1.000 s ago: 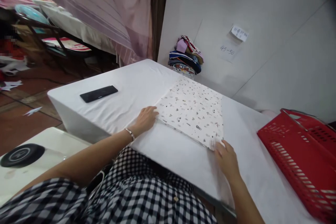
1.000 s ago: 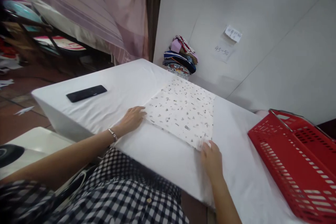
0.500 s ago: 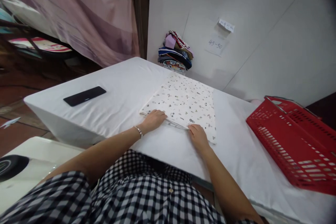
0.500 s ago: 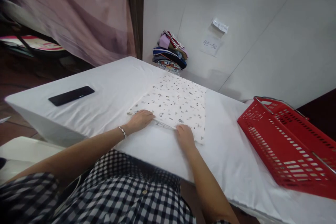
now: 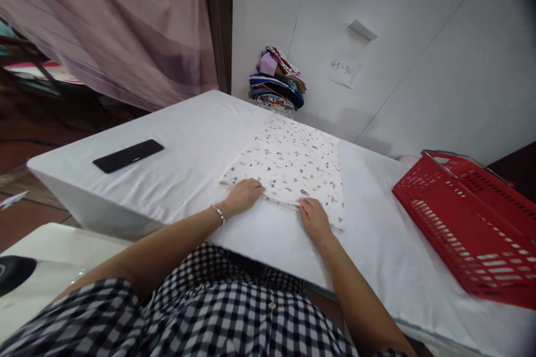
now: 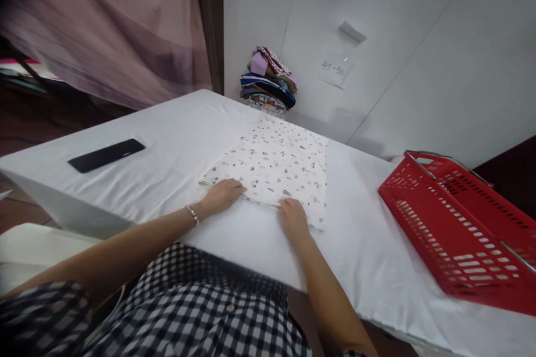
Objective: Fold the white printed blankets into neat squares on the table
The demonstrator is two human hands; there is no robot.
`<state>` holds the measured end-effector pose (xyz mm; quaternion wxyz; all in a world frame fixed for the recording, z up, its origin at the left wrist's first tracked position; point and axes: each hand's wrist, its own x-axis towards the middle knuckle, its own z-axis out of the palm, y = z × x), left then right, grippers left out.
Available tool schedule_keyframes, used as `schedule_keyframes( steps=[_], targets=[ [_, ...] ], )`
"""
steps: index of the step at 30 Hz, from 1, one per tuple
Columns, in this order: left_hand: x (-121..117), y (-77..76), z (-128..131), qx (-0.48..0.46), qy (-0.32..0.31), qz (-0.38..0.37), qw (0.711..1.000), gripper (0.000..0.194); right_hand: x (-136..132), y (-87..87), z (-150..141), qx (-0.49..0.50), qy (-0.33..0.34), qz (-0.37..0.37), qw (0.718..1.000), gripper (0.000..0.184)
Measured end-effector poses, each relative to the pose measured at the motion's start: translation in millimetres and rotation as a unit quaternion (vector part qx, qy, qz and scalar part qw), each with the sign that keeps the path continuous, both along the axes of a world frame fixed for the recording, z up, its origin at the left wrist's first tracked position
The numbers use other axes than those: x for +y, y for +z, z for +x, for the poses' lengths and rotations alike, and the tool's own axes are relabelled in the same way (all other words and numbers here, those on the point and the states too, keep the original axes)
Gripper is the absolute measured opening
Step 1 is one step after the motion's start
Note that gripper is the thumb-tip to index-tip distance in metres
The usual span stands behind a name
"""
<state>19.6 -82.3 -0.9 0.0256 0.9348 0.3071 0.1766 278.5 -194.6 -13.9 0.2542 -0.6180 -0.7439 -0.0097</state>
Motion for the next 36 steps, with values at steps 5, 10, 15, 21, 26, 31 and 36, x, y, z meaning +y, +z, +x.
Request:
schedule_keyframes(
  steps=[5, 10, 15, 21, 26, 31, 36],
  targets=[
    [-3.2, -1.7, 1.2, -0.026, -0.030, -0.011, 0.999, 0.030, -1.8, -6.6, -0.2, -0.020, 0.012, 0.015, 1.000, 0.030],
    [0.1, -3.2, 3.3, -0.052, -0.022, -0.039, 0.998, 0.028, -6.5, -10.7, 0.0, 0.025, 0.007, 0.062, 0.998, 0.036],
    [0.4, -6.6, 4.2, -0.054, -0.013, -0.039, 0.998, 0.028, -6.8, -9.6, -0.3, 0.046, 0.016, 0.074, 0.996, 0.034],
    [-8.9, -2.4, 7.1, -0.033, -0.023, -0.045, 0.998, 0.030, -3.9, -10.8, 0.6, 0.037, 0.029, 0.058, 0.997, 0.032],
    [-11.4, 1.5, 12.1, -0.025, -0.060, -0.040, 0.997, 0.023, -4.5, -9.2, -0.3, 0.039, 0.035, 0.061, 0.997, 0.030],
    [-3.2, 1.1, 16.9, -0.025, -0.069, -0.015, 0.997, 0.019, -6.1, -5.9, -2.4, 0.031, 0.030, 0.064, 0.997, 0.023],
    [2.2, 2.1, 20.9, -0.004, -0.036, 0.003, 0.999, 0.025, -5.4, -7.0, -2.4, 0.023, 0.027, 0.065, 0.997, 0.025]
  ],
)
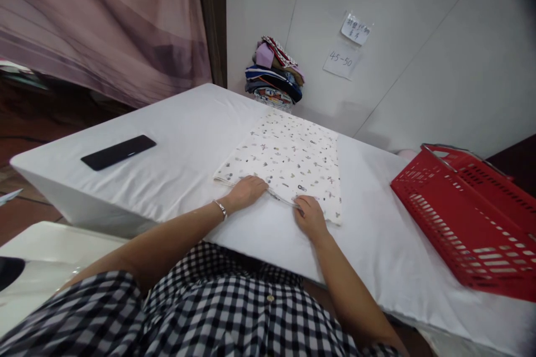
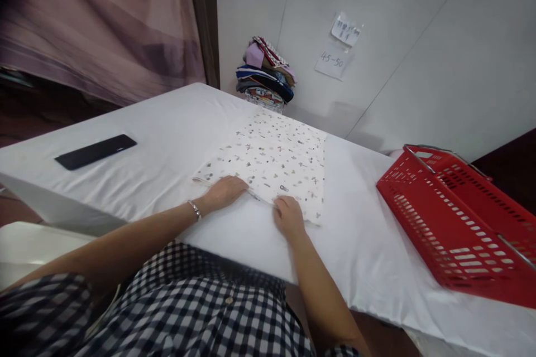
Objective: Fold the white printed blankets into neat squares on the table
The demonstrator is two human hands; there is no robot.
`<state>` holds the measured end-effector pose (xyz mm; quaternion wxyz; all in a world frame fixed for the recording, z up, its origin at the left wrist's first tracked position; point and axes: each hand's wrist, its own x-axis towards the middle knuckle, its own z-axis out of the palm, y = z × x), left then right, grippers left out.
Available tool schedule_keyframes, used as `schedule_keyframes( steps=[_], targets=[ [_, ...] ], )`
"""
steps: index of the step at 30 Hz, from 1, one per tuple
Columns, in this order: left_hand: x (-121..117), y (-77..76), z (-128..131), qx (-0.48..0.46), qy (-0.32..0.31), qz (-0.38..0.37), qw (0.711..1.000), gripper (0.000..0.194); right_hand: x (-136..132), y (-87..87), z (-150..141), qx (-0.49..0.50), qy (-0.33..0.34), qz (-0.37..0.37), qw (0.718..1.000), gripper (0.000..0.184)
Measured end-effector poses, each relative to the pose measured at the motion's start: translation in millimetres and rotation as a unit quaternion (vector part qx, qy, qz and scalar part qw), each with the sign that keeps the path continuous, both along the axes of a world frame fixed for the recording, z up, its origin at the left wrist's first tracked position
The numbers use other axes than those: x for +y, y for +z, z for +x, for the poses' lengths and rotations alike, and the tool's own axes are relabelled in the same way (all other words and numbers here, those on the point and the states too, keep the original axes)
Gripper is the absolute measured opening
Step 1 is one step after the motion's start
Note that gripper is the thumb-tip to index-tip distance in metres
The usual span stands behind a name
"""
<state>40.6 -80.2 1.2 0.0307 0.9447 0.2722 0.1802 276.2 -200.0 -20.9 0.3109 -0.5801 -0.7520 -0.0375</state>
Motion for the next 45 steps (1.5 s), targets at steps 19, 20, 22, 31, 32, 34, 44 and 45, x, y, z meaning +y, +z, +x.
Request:
schedule_keyframes(
  steps=[19, 20, 22, 31, 32, 34, 44, 45],
  targets=[
    [-13.9, -8.9, 11.7, -0.053, 0.017, -0.070, 0.996, 0.032, 3.3, -4.8, 4.4, -0.013, -0.032, 0.012, 0.999, 0.031],
    [-16.3, -8.2, 14.7, -0.048, 0.010, -0.073, 0.996, 0.032, 3.4, -4.8, 4.5, -0.011, -0.033, 0.015, 0.999, 0.031],
    [-18.8, -6.2, 21.3, -0.034, -0.012, -0.064, 0.997, 0.031, 3.6, -4.7, 4.6, -0.011, -0.031, 0.019, 0.999, 0.031],
    [-19.7, -1.7, 35.0, -0.030, -0.052, 0.003, 0.998, 0.031, 2.2, -2.1, 2.8, -0.010, -0.023, 0.040, 0.999, 0.031],
    [-22.5, -1.1, 32.1, -0.031, -0.060, 0.012, 0.998, 0.031, 1.7, -1.3, 2.0, -0.008, -0.020, 0.040, 0.999, 0.030],
    [-27.7, -1.2, 25.0, -0.028, -0.068, 0.030, 0.997, 0.031, 1.2, 0.0, 0.3, -0.007, -0.010, 0.035, 0.999, 0.029],
    [-35.3, -3.4, 25.5, -0.100, -0.010, -0.013, 0.995, 0.020, 1.2, 2.6, -8.1, -0.056, 0.006, -0.030, 0.998, 0.034],
    [-35.8, -2.4, 26.3, -0.102, -0.007, -0.023, 0.995, 0.019, 1.5, 2.2, -8.5, -0.063, -0.002, -0.032, 0.998, 0.034]
  ],
)
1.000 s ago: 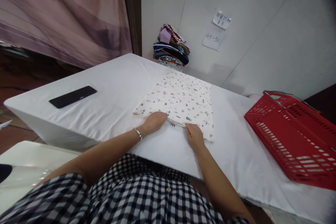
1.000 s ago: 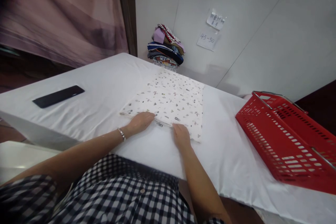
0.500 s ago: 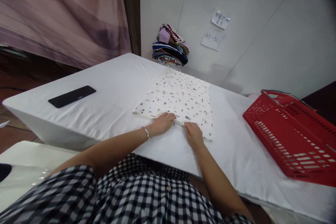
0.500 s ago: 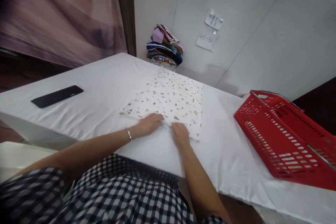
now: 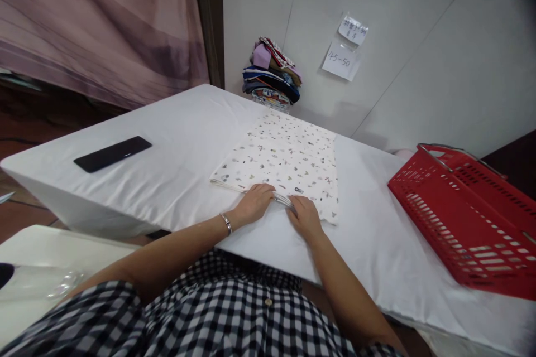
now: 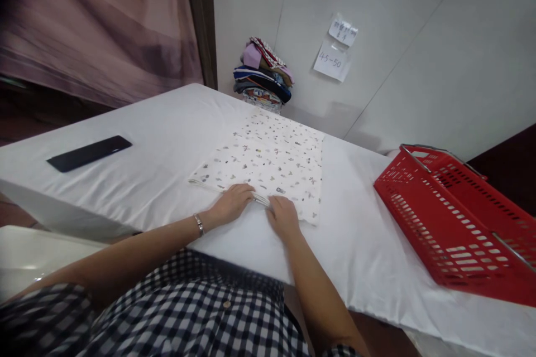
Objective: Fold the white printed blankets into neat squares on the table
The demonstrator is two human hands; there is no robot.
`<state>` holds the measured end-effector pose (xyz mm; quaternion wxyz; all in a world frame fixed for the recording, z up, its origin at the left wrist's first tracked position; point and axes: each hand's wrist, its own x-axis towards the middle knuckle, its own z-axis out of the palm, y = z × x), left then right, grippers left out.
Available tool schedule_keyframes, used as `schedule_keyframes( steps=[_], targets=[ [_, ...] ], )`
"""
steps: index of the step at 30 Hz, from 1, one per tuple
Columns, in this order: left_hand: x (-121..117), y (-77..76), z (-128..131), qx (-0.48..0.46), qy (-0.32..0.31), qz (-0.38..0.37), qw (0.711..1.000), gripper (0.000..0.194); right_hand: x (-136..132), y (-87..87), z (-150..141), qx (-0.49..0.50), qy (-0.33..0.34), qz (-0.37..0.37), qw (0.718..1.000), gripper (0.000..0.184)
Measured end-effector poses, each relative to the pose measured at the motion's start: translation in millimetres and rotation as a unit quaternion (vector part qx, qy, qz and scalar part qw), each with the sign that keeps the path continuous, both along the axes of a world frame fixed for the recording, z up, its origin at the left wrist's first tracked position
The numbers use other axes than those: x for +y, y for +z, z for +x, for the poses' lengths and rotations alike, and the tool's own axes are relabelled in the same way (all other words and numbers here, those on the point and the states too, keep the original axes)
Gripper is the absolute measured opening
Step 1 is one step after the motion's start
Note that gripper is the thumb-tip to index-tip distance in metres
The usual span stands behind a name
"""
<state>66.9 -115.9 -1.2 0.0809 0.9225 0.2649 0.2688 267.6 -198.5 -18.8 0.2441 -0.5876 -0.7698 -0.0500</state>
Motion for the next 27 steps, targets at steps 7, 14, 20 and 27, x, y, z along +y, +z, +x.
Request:
schedule_keyframes(
  steps=[7, 14, 20, 27],
  targets=[
    [-0.1, -1.5, 1.1, 0.036, 0.007, -0.015, 0.999, 0.018, 3.3, -9.0, 6.1, -0.043, -0.041, 0.020, 0.998, 0.036],
    [-0.4, -4.8, -8.8, 0.076, -0.015, 0.003, 0.997, 0.015, 0.1, -17.4, 15.7, -0.014, -0.046, 0.045, 0.998, 0.033],
    [-1.6, -3.9, -1.6, 0.111, 0.018, 0.058, 0.992, 0.011, -0.8, -20.5, 19.8, 0.028, -0.025, 0.077, 0.996, 0.031],
    [2.1, -8.8, 1.5, 0.121, 0.077, 0.069, 0.987, 0.019, -2.4, -20.9, 22.2, 0.047, -0.022, 0.071, 0.996, 0.033]
  ],
)
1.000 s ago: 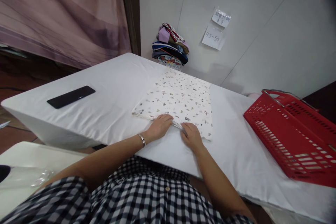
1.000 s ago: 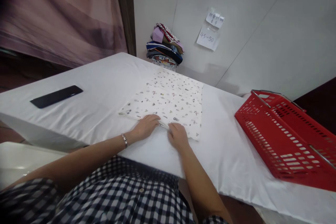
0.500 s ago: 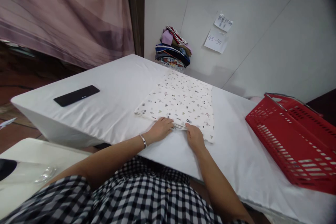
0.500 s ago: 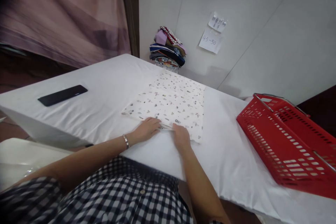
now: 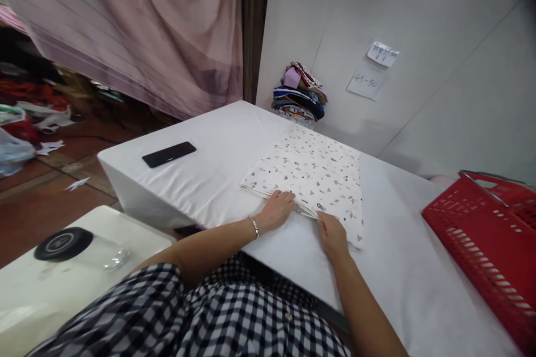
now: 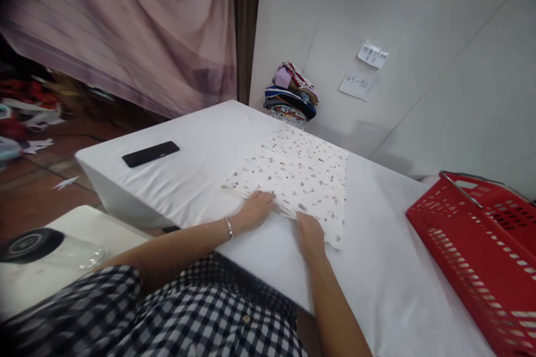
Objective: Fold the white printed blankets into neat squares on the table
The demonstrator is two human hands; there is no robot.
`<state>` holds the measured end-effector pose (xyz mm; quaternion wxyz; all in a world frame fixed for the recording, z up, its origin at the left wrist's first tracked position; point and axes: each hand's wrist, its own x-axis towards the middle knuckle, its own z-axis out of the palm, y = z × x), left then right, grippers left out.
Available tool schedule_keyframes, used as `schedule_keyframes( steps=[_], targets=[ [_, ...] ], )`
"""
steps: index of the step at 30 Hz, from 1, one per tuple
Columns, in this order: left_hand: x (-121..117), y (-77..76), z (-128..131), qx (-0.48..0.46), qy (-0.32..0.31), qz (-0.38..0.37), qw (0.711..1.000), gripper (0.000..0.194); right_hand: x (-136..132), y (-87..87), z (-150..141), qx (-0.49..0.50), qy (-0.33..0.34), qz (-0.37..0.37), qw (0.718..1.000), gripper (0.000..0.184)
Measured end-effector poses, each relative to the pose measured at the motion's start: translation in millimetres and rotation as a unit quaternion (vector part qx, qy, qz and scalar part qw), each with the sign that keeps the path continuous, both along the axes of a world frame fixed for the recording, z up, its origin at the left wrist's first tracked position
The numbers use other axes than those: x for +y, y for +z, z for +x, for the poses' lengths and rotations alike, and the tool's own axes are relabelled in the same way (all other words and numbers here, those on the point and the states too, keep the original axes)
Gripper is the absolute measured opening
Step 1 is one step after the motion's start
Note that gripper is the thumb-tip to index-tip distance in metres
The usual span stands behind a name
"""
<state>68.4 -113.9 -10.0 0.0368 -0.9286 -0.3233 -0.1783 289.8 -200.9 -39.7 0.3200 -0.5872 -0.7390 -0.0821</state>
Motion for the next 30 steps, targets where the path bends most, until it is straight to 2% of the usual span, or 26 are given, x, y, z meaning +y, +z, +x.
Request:
schedule_keyframes(
  steps=[7, 11, 15, 21, 25, 30],
  targets=[
    [6.2, 6.1, -27.5, 0.013, 0.046, 0.006, 0.999, 0.018, 0.6, -6.0, 1.5, -0.007, -0.004, 0.009, 1.000, 0.034],
    [9.3, 7.1, -43.0, 0.018, 0.035, 0.010, 0.999, 0.017, 2.2, -9.0, 1.0, -0.024, 0.013, 0.017, 0.999, 0.033],
    [14.0, 9.0, -49.6, 0.026, -0.002, -0.014, 1.000, 0.015, 1.4, -0.3, -3.9, -0.014, 0.037, 0.015, 0.999, 0.031],
    [19.6, 4.5, -49.4, 0.016, 0.016, -0.034, 0.999, 0.015, -0.2, 6.9, -7.7, -0.015, 0.054, -0.010, 0.998, 0.028],
    [23.0, 0.2, -52.2, 0.004, 0.058, -0.032, 0.998, 0.020, 0.6, 2.0, -4.0, -0.006, 0.057, -0.020, 0.998, 0.029],
    [27.2, 3.7, -60.7, -0.027, 0.139, -0.032, 0.989, 0.026, -0.1, 1.6, -2.3, -0.003, 0.058, -0.016, 0.998, 0.027]
  ],
)
